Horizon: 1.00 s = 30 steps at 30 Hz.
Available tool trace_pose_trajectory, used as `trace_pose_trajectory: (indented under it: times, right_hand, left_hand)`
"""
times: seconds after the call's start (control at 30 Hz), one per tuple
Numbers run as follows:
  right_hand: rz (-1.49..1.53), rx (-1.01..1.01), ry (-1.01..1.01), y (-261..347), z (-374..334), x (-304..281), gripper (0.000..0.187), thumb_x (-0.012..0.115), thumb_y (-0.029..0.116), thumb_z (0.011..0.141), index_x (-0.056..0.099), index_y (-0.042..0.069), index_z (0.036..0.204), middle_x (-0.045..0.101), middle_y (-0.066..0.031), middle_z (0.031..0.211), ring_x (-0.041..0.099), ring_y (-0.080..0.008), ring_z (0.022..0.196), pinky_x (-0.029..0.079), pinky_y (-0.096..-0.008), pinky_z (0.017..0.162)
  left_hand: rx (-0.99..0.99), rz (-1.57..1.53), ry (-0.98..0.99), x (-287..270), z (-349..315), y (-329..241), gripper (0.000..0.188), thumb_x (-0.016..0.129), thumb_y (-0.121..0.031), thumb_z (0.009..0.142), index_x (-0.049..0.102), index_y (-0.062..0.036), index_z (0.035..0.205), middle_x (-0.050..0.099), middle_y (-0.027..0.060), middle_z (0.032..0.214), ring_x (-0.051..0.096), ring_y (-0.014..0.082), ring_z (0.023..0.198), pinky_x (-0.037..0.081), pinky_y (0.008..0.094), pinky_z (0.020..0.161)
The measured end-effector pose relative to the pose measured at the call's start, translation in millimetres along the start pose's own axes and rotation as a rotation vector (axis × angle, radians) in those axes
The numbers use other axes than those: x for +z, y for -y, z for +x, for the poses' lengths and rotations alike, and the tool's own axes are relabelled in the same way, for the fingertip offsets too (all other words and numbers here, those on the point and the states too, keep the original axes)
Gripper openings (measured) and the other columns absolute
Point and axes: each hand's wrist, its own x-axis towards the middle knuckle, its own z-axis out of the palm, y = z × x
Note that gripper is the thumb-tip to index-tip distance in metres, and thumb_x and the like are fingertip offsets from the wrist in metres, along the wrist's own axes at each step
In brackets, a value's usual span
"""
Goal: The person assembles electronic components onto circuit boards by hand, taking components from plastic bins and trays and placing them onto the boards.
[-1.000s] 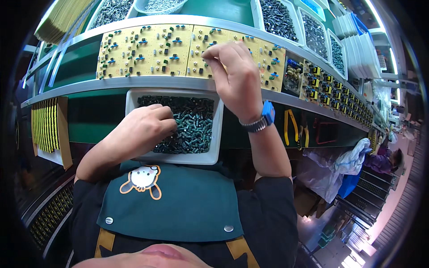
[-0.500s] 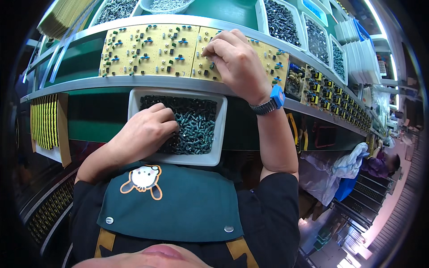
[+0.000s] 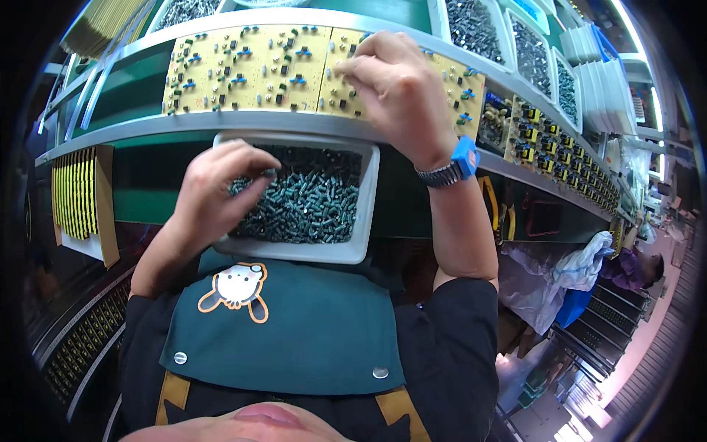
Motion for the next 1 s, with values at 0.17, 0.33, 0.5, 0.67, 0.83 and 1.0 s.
trace_pose_trajectory:
  times: [0.17, 0.33, 0.5, 0.67, 0.83, 1.0]
  right_hand:
    - [0.159, 0.157, 0.33, 60.8, -27.6, -3.6, 0.022, 0.074, 0.001, 0.084, 0.072, 0.003, 0.106, 0.068, -0.0089, 0.1, 0.061, -0.0197, 0.072, 0.052, -0.0298, 0.068]
    - [-0.103, 0.05, 0.596, 83.0, -62.1, 22.1, 0.02, 0.073, 0.005, 0.083, 0.068, 0.004, 0.102, 0.068, -0.0104, 0.099, 0.065, -0.0226, 0.075, 0.054, -0.0327, 0.068]
    - [0.015, 0.09, 0.558, 84.3, -68.2, 23.0, 0.019, 0.074, 0.002, 0.082, 0.069, 0.002, 0.101, 0.067, -0.0099, 0.098, 0.063, -0.023, 0.075, 0.053, -0.0342, 0.069]
    - [0.228, 0.172, 0.262, 85.8, -63.4, 21.9, 0.016, 0.073, -0.004, 0.082, 0.072, 0.001, 0.097, 0.066, -0.0096, 0.097, 0.06, -0.022, 0.073, 0.05, -0.0323, 0.066]
    - [0.433, 0.324, 0.105, 86.6, -66.6, 15.1, 0.016, 0.07, -0.01, 0.083, 0.074, -0.002, 0.097, 0.067, -0.009, 0.099, 0.058, -0.019, 0.072, 0.048, -0.0285, 0.066]
    - [0.506, 0.399, -0.01, 81.3, -68.5, 11.1, 0.021, 0.066, -0.012, 0.085, 0.076, -0.001, 0.1, 0.067, -0.0081, 0.096, 0.057, -0.0154, 0.069, 0.046, -0.0259, 0.062]
  left_hand:
    - [-0.08, -0.093, -0.077, -11.2, -0.1, 11.4, 0.028, 0.074, 0.007, 0.087, 0.075, -0.0023, 0.113, 0.072, 0.0061, 0.093, 0.062, 0.0139, 0.077, 0.05, 0.0274, 0.068]
    - [-0.378, -0.685, -0.147, -11.2, 9.7, 9.9, 0.021, 0.073, 0.007, 0.087, 0.077, -0.002, 0.106, 0.073, 0.0072, 0.096, 0.062, 0.0126, 0.078, 0.05, 0.0247, 0.069]
    - [-0.433, -0.778, -0.112, -20.7, 27.8, 12.2, 0.015, 0.074, 0.006, 0.087, 0.077, -0.0028, 0.098, 0.073, 0.0066, 0.098, 0.063, 0.015, 0.082, 0.051, 0.026, 0.073]
    - [0.32, 0.374, -0.416, -25.3, 70.2, 30.3, 0.007, 0.076, 0.0, 0.084, 0.075, -0.003, 0.09, 0.068, 0.004, 0.087, 0.06, 0.0194, 0.08, 0.05, 0.031, 0.073]
    - [0.245, 0.457, -0.34, -19.8, 80.3, 34.0, 0.004, 0.076, -0.005, 0.085, 0.072, -0.0038, 0.085, 0.066, 0.0061, 0.089, 0.058, 0.0229, 0.086, 0.05, 0.0357, 0.081]
    - [0.184, 0.467, -0.292, -16.4, 81.4, 35.2, 0.006, 0.075, -0.008, 0.087, 0.071, -0.0036, 0.084, 0.064, 0.0076, 0.093, 0.058, 0.024, 0.09, 0.049, 0.0375, 0.086]
